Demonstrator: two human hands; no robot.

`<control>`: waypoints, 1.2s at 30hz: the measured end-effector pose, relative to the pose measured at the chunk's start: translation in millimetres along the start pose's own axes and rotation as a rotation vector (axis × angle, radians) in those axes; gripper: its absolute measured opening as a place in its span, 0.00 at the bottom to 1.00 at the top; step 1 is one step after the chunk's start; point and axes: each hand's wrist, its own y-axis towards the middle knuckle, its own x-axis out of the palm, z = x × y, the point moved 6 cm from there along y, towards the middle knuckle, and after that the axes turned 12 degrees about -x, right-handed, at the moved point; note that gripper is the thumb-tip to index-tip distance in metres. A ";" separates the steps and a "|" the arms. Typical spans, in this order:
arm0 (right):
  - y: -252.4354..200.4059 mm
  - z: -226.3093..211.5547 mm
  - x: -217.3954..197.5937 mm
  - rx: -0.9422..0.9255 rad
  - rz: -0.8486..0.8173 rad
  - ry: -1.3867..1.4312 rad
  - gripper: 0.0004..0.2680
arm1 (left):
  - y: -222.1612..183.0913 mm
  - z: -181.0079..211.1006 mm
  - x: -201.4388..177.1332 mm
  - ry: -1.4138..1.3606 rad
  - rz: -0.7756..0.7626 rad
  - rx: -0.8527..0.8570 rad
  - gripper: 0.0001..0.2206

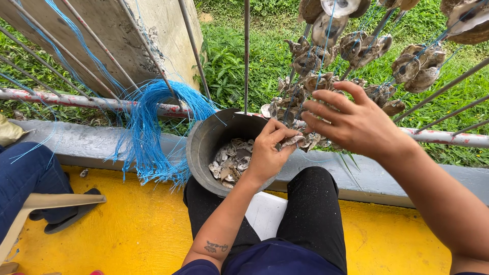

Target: Tying oyster shells onto blue plastic strings for aquaculture.

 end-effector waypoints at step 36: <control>-43.9 -255.5 78.5 0.374 0.687 1.653 0.10 | 21.5 -59.3 12.6 -0.139 0.019 -0.269 0.07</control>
